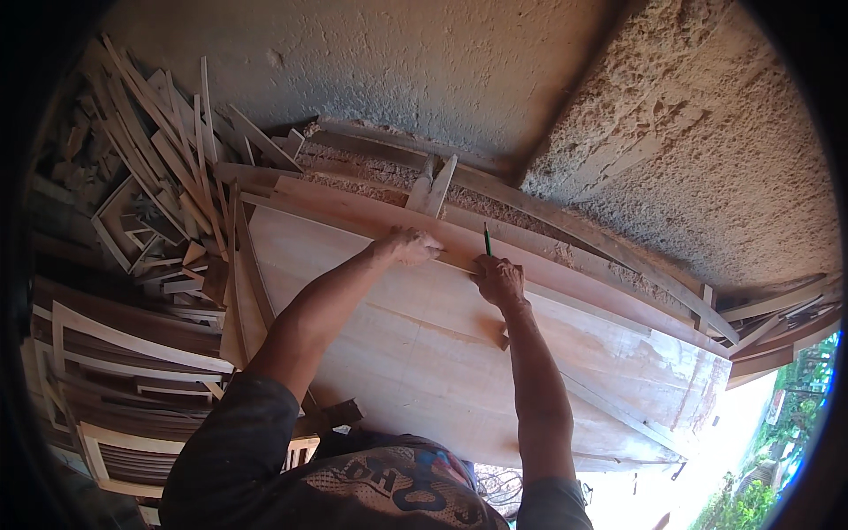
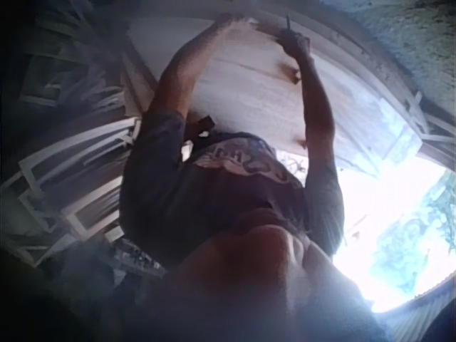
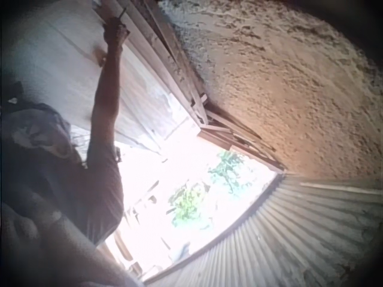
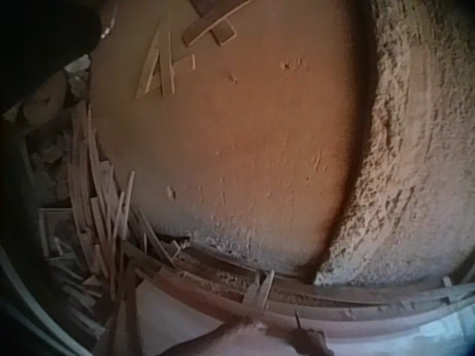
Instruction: The person measures and marks a large sheet of plywood using a pencil and a metal square. They then use a circular saw to cut the plywood along the marked lines. The person also uses a hand saw to cut a smaller piece of wood.
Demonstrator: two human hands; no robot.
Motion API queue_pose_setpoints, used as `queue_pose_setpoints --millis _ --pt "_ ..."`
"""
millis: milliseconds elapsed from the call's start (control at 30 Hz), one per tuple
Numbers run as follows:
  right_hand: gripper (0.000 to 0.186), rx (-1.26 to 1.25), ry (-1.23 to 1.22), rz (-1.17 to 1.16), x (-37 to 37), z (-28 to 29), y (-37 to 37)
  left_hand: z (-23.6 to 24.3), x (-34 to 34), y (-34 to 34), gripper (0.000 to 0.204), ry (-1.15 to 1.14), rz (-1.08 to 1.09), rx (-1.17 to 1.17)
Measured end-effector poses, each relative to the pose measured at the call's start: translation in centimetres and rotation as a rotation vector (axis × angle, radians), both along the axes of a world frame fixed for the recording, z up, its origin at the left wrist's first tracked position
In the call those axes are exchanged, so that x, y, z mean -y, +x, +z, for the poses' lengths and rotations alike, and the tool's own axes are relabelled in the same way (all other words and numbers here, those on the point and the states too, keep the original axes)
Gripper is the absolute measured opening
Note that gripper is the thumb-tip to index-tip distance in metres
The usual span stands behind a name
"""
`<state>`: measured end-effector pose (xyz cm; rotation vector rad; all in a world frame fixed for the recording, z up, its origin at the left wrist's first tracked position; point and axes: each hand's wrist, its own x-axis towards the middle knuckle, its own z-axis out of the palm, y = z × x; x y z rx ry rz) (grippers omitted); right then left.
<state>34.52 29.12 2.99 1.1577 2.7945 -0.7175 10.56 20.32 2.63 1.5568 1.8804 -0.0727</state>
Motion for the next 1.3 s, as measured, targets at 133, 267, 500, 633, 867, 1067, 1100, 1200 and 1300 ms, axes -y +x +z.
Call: queue_pose_setpoints --millis 133,267,500,633,867,1067,1100,1200,1300 --pt "0.034 -0.024 0.022 0.019 -0.4 -0.6 0.6 0.1 -0.4 0.1 0.042 -0.042 -0.025 0.003" --pt "0.042 -0.195 0.308 0.104 1.6 1.1 1.7 0.6 -0.5 0.3 0.041 -0.081 0.028 0.002" --pt "0.044 -0.3 0.401 0.195 2.5 3.4 2.7 -1.7 -0.9 -0.5 0.044 -0.098 -0.021 0.016" --pt "0.026 -0.358 0.355 0.116 4.7 1.5 1.9 -0.9 -0.4 0.2 0.044 -0.016 -0.051 -0.052" --pt "0.033 -0.303 0.208 0.039 13.1 -0.4 -2.9 -0.1 0.9 0.3 0.04 0.118 -0.005 -0.006" --pt "0.015 -0.252 0.4 0.356 10.6 -1.6 -3.0 -0.5 2.0 0.0 0.036 0.252 0.097 0.118" --pt "0.013 -0.236 0.437 0.397 10.5 -1.8 -2.9 -0.5 1.9 0.1 0.036 0.259 0.102 0.134" --pt "0.008 -0.232 0.497 0.475 10.7 -2.4 -2.6 -0.6 1.7 0.1 0.038 0.275 0.08 0.145" --pt "0.016 -0.149 0.468 0.515 10.9 -1.9 -1.7 -0.4 1.8 -0.3 0.041 0.259 0.029 0.118"
